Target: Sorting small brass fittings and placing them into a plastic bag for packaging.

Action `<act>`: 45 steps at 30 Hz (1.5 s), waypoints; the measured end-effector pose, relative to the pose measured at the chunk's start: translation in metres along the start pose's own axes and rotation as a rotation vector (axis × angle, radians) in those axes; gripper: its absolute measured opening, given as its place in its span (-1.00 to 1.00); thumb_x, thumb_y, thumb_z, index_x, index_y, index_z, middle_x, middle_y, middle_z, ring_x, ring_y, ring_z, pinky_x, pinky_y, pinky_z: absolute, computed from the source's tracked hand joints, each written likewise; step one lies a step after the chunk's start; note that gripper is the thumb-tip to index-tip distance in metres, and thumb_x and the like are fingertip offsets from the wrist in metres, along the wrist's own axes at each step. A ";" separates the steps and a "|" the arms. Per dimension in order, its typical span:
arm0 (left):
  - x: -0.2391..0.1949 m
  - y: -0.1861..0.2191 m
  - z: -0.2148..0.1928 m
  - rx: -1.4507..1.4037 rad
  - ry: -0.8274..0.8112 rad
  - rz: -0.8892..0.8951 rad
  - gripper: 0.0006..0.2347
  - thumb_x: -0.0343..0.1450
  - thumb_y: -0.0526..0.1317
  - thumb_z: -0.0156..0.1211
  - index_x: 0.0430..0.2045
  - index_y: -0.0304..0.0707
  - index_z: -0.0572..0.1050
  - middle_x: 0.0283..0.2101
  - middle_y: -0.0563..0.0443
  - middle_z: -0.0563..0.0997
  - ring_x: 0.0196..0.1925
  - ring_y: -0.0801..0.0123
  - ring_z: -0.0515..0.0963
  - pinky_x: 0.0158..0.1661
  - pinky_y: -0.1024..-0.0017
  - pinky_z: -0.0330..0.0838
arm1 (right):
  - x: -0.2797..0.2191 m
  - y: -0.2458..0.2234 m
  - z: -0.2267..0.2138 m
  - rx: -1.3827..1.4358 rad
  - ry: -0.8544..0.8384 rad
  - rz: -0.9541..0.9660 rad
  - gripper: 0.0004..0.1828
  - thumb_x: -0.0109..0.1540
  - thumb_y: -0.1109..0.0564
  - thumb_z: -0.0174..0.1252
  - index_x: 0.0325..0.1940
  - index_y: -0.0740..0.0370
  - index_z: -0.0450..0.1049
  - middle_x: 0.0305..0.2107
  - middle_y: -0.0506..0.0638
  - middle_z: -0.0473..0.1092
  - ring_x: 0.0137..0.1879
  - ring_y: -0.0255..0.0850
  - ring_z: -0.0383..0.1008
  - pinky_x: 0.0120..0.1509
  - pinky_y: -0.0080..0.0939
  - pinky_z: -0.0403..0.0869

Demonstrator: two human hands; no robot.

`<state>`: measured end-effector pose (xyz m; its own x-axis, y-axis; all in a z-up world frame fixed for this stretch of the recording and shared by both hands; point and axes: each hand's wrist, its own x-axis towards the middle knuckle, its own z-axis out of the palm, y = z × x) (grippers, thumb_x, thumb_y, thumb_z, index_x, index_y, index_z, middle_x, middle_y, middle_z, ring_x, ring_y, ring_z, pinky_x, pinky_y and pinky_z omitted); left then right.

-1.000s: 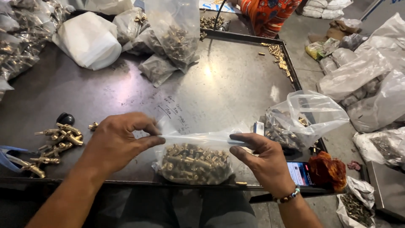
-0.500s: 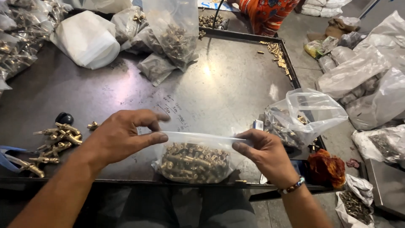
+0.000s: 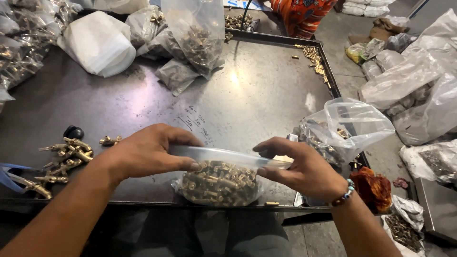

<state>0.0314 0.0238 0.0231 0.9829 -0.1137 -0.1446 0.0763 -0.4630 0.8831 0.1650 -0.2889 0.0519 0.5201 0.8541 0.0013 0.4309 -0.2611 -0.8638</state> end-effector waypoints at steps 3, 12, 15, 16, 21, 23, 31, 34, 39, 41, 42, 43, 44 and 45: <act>-0.001 0.059 0.004 0.272 0.004 -0.258 -0.69 0.25 0.00 0.43 -0.18 -0.01 0.71 -0.33 0.00 0.77 -0.26 0.36 0.68 -0.18 0.34 0.53 | 0.013 -0.019 0.007 -0.375 -0.040 -0.058 -0.63 0.14 -0.05 0.33 0.00 0.06 0.57 -0.29 -0.10 0.61 -0.19 -0.22 0.64 -0.14 -0.17 0.56; -0.003 0.043 0.003 0.191 0.035 -0.293 -0.76 0.31 0.00 0.37 -0.31 -0.08 0.75 -0.45 0.05 0.77 -0.40 0.37 0.64 -0.32 0.35 0.50 | 0.036 -0.008 0.026 -0.662 -0.006 -0.174 -0.71 0.29 -0.11 0.18 -0.32 0.12 0.56 -0.58 0.08 0.48 -0.42 -0.03 0.49 -0.33 -0.05 0.40; -0.003 -0.009 0.006 -0.069 0.142 -0.148 -0.78 0.35 -0.12 0.36 -0.35 -0.30 0.76 -0.46 -0.01 0.72 -0.41 0.43 0.59 -0.35 0.37 0.48 | 0.035 0.018 0.017 -0.503 0.016 0.009 -0.70 0.29 -0.11 0.18 -0.35 0.12 0.60 -0.69 0.02 0.44 -0.56 -0.19 0.45 -0.39 -0.15 0.40; -0.006 -0.005 0.009 -0.072 0.142 -0.153 -0.78 0.35 -0.12 0.36 -0.35 -0.30 0.76 -0.46 -0.01 0.72 -0.41 0.43 0.59 -0.35 0.37 0.48 | 0.035 0.029 0.016 -0.500 0.011 0.010 -0.70 0.29 -0.11 0.18 -0.35 0.12 0.60 -0.69 0.02 0.44 -0.56 -0.19 0.45 -0.39 -0.15 0.40; -0.006 -0.030 0.030 -0.622 0.428 -0.176 -0.78 0.34 -0.29 0.29 -0.15 -0.24 0.67 -0.34 0.06 0.72 -0.40 0.50 0.59 -0.35 0.45 0.52 | 0.040 0.052 0.017 0.144 -0.070 0.327 -0.77 0.28 0.01 0.24 -0.23 0.23 0.63 -0.58 -0.19 0.41 -0.47 -0.46 0.27 -0.45 -0.37 0.25; -0.009 -0.045 0.036 -0.679 0.405 -0.212 -0.78 0.35 -0.29 0.29 -0.15 -0.29 0.67 -0.33 0.04 0.71 -0.40 0.50 0.60 -0.34 0.47 0.53 | 0.041 0.057 0.019 0.199 -0.087 0.417 -0.80 0.24 0.04 0.27 -0.23 0.22 0.62 -0.57 -0.18 0.42 -0.48 -0.45 0.28 -0.46 -0.38 0.24; -0.028 0.020 0.038 0.302 0.631 0.034 -0.77 0.34 -0.13 0.35 -0.18 -0.12 0.67 -0.13 0.09 0.69 -0.18 0.43 0.67 -0.20 0.42 0.57 | 0.046 0.076 0.017 0.380 -0.158 0.433 -0.82 0.15 0.14 0.36 -0.25 0.28 0.58 -0.45 -0.13 0.52 -0.35 -0.41 0.46 -0.27 -0.40 0.42; -0.023 0.031 0.045 0.567 0.394 0.279 -0.73 0.32 -0.07 0.37 -0.16 -0.09 0.67 -0.09 0.05 0.67 -0.12 0.25 0.63 -0.06 0.24 0.46 | 0.048 0.078 0.019 0.373 -0.183 0.414 -0.83 0.16 0.16 0.36 -0.24 0.28 0.58 -0.44 -0.12 0.51 -0.33 -0.39 0.43 -0.26 -0.37 0.39; -0.019 0.040 0.049 0.641 0.284 0.169 -0.77 0.30 -0.10 0.31 -0.22 -0.02 0.69 -0.22 0.09 0.65 -0.11 0.23 0.60 0.03 0.20 0.33 | 0.046 0.084 0.017 0.406 -0.200 0.368 -0.84 0.19 0.15 0.33 -0.22 0.28 0.58 -0.43 -0.13 0.51 -0.31 -0.41 0.44 -0.23 -0.40 0.42; -0.018 0.042 0.051 0.669 0.286 0.172 -0.80 0.29 -0.12 0.30 -0.27 -0.03 0.69 -0.25 0.09 0.64 -0.12 0.22 0.60 -0.02 0.19 0.34 | 0.045 0.083 0.018 0.421 -0.198 0.375 -0.84 0.19 0.15 0.33 -0.22 0.28 0.58 -0.43 -0.14 0.51 -0.32 -0.41 0.43 -0.24 -0.39 0.41; -0.018 0.042 0.051 0.699 0.287 0.173 -0.83 0.29 -0.13 0.30 -0.32 -0.04 0.70 -0.29 0.09 0.63 -0.14 0.21 0.59 -0.07 0.17 0.35 | 0.046 0.082 0.020 0.439 -0.198 0.380 -0.84 0.19 0.15 0.32 -0.21 0.27 0.58 -0.44 -0.15 0.50 -0.32 -0.41 0.43 -0.25 -0.38 0.41; -0.018 0.041 0.054 0.706 0.293 0.167 -0.83 0.29 -0.13 0.30 -0.32 -0.04 0.70 -0.29 0.09 0.63 -0.14 0.21 0.59 -0.07 0.17 0.35 | 0.044 0.079 0.019 0.439 -0.205 0.372 -0.84 0.19 0.15 0.32 -0.21 0.27 0.58 -0.44 -0.15 0.50 -0.32 -0.41 0.43 -0.25 -0.38 0.41; -0.019 0.039 0.057 0.726 0.346 0.239 -0.88 0.30 -0.17 0.27 -0.40 -0.08 0.67 -0.33 0.08 0.62 -0.18 0.20 0.59 -0.12 0.17 0.35 | 0.043 0.076 0.018 0.400 -0.188 0.388 -0.84 0.19 0.14 0.33 -0.21 0.26 0.58 -0.46 -0.15 0.48 -0.34 -0.41 0.40 -0.28 -0.37 0.38; -0.021 0.037 0.058 0.750 0.401 0.307 -0.92 0.31 -0.20 0.24 -0.48 -0.11 0.65 -0.37 0.07 0.60 -0.22 0.18 0.58 -0.17 0.16 0.34 | 0.043 0.073 0.018 0.364 -0.175 0.401 -0.84 0.19 0.14 0.33 -0.21 0.26 0.58 -0.47 -0.16 0.46 -0.35 -0.40 0.38 -0.30 -0.35 0.35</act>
<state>0.0040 -0.0422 0.0332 0.9374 -0.0768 0.3396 -0.1900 -0.9302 0.3140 0.2050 -0.2629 -0.0201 0.4474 0.7898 -0.4196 -0.0731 -0.4353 -0.8973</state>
